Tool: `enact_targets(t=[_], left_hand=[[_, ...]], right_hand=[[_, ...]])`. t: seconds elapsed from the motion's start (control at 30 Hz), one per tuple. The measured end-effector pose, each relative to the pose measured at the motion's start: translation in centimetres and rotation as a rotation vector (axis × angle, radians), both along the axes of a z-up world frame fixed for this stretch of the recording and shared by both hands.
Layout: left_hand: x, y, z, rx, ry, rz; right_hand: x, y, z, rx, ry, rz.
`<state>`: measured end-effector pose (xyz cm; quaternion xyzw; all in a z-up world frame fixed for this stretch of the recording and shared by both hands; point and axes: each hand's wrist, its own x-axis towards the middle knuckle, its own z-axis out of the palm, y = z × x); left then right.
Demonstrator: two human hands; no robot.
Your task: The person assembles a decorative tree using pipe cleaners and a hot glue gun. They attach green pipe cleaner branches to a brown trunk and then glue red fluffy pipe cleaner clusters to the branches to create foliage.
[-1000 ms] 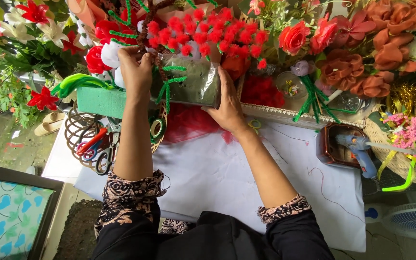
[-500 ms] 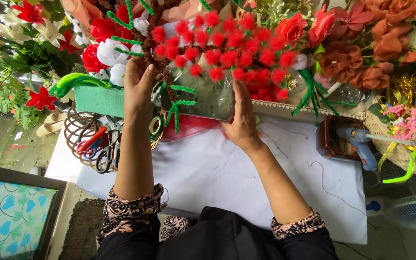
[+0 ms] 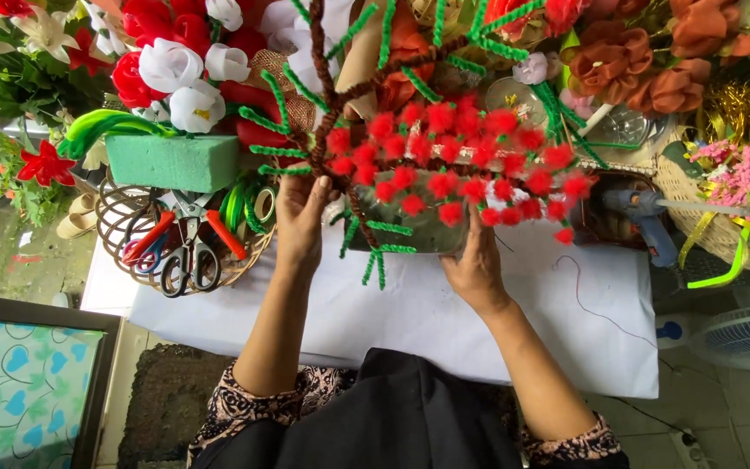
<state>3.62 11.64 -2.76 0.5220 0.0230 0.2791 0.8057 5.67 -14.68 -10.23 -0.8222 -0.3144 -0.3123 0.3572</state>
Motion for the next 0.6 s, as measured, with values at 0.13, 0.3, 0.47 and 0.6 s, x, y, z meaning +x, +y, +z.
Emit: enact_targets(t=[0.13, 0.3, 0.47, 0.6], left_hand=[[-0.4, -2.2, -1.8, 0.035, 0.025, -0.041], [0.6, -3.4, -3.4, 0.051, -0.007, -0.06], [2.0, -3.2, -5.0, 0.03, -0.025, -0.022], [2.9, -3.0, -5.3, 0.034, -0.056, -0.004]], right_hand=[[-0.6, -2.6, -3.2, -0.064, 0.036, -0.111], [0.4, -3.6, -4.1, -0.11, 0.124, -0.176], [0.1, -2.7, -0.6, -0.047, 0.152, -0.043], [1.0, -2.6, -2.0, -0.023, 0.121, -0.053]])
